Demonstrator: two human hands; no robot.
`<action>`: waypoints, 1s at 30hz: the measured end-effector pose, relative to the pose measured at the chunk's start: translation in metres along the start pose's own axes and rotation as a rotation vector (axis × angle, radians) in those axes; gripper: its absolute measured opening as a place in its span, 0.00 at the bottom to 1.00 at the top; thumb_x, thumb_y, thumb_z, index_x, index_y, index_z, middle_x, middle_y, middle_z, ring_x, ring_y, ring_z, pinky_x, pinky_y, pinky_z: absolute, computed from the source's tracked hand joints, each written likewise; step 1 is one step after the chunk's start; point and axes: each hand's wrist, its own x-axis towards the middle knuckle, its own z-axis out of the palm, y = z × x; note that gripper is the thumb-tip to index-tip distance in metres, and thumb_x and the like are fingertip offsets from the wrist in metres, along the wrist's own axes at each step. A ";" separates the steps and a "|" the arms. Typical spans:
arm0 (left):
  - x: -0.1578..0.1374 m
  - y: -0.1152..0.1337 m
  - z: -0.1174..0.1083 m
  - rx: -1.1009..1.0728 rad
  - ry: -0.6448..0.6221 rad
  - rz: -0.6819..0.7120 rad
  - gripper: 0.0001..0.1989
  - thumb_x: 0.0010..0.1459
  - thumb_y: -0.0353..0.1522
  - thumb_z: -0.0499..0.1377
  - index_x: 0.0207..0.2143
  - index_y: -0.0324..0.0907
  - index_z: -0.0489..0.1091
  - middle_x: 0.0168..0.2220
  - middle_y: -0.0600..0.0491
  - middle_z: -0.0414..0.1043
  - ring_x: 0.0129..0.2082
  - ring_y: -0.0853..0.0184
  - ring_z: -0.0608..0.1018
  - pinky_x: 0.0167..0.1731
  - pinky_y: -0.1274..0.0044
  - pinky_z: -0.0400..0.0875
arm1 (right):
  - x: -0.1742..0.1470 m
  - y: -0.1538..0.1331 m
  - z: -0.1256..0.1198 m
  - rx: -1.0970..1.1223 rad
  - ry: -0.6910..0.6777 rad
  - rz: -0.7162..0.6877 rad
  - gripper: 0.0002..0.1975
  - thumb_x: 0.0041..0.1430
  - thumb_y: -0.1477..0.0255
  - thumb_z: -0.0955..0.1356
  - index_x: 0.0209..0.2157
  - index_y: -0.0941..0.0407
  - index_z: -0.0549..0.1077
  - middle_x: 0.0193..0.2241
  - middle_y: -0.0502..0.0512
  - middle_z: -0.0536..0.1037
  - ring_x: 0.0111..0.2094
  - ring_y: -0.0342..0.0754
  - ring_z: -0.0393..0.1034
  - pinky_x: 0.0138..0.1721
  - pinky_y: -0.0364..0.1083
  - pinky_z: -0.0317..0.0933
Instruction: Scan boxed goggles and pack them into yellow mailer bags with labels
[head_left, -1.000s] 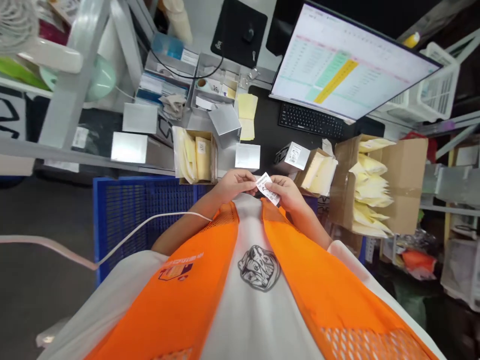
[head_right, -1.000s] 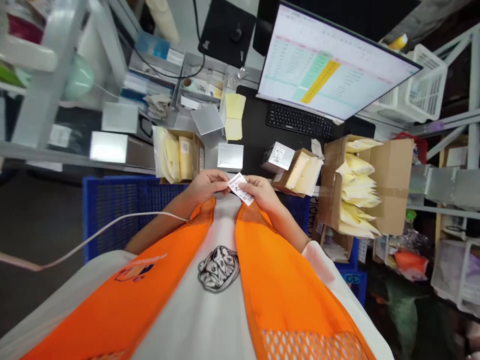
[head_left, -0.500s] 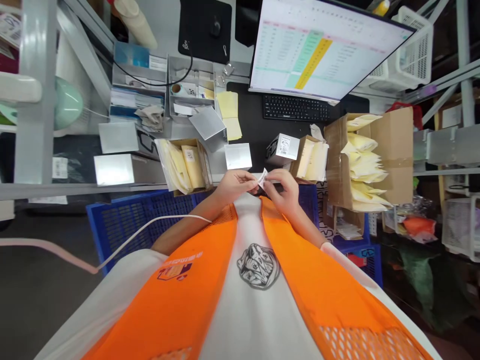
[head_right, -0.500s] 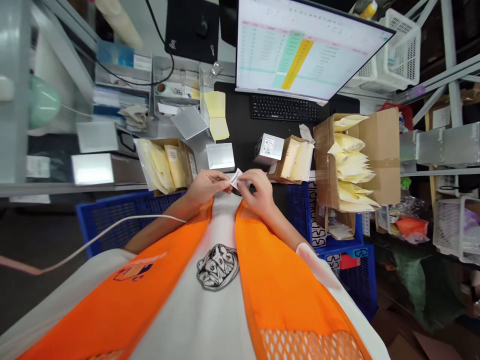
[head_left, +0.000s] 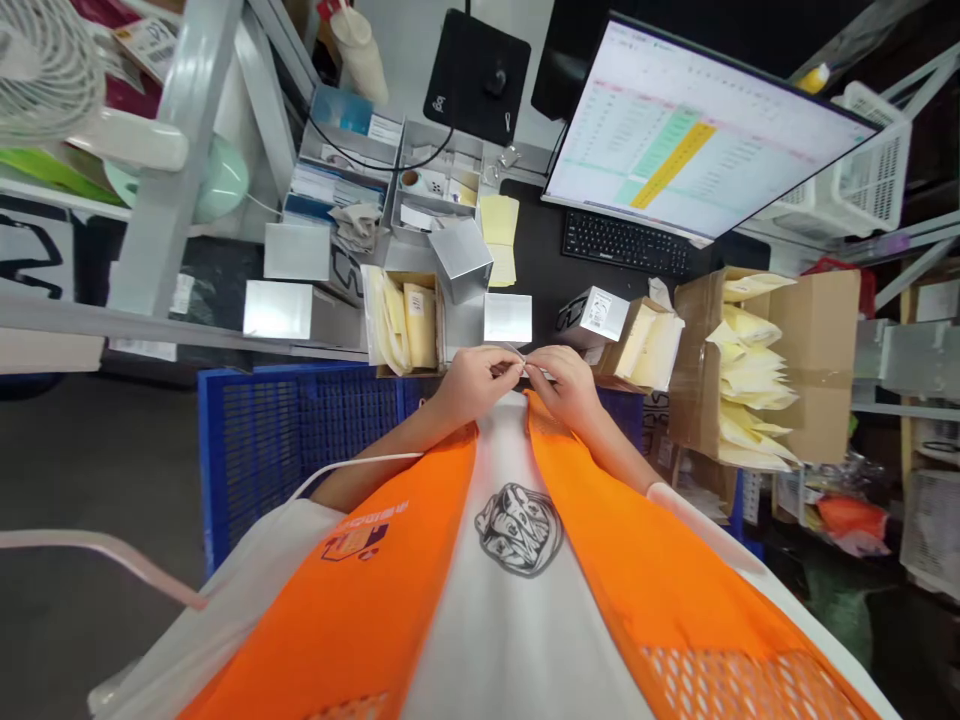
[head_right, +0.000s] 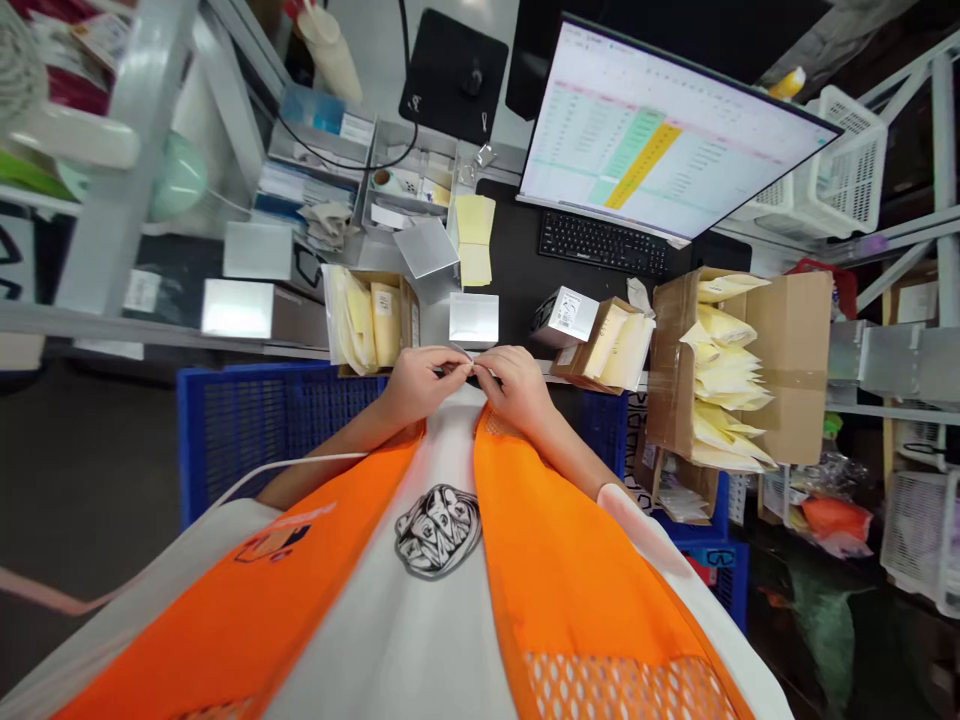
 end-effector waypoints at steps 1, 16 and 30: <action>0.000 -0.001 0.000 0.018 0.011 0.022 0.07 0.59 0.27 0.61 0.31 0.40 0.81 0.33 0.51 0.83 0.31 0.68 0.82 0.34 0.79 0.75 | 0.002 0.001 0.001 -0.022 -0.008 -0.028 0.11 0.71 0.69 0.64 0.38 0.54 0.78 0.35 0.57 0.84 0.40 0.52 0.78 0.43 0.53 0.70; 0.011 0.000 0.011 0.164 -0.009 0.163 0.08 0.59 0.27 0.60 0.32 0.41 0.80 0.33 0.51 0.83 0.33 0.66 0.83 0.38 0.76 0.76 | -0.001 0.004 -0.007 -0.144 0.015 -0.017 0.09 0.69 0.73 0.64 0.40 0.55 0.77 0.36 0.58 0.83 0.40 0.52 0.77 0.43 0.54 0.68; 0.014 0.006 0.010 -0.132 -0.077 -0.040 0.06 0.54 0.30 0.61 0.26 0.41 0.76 0.28 0.52 0.80 0.28 0.68 0.79 0.31 0.77 0.72 | -0.005 -0.005 -0.006 0.133 0.138 0.152 0.08 0.62 0.76 0.66 0.32 0.54 0.76 0.32 0.54 0.82 0.35 0.49 0.77 0.39 0.49 0.70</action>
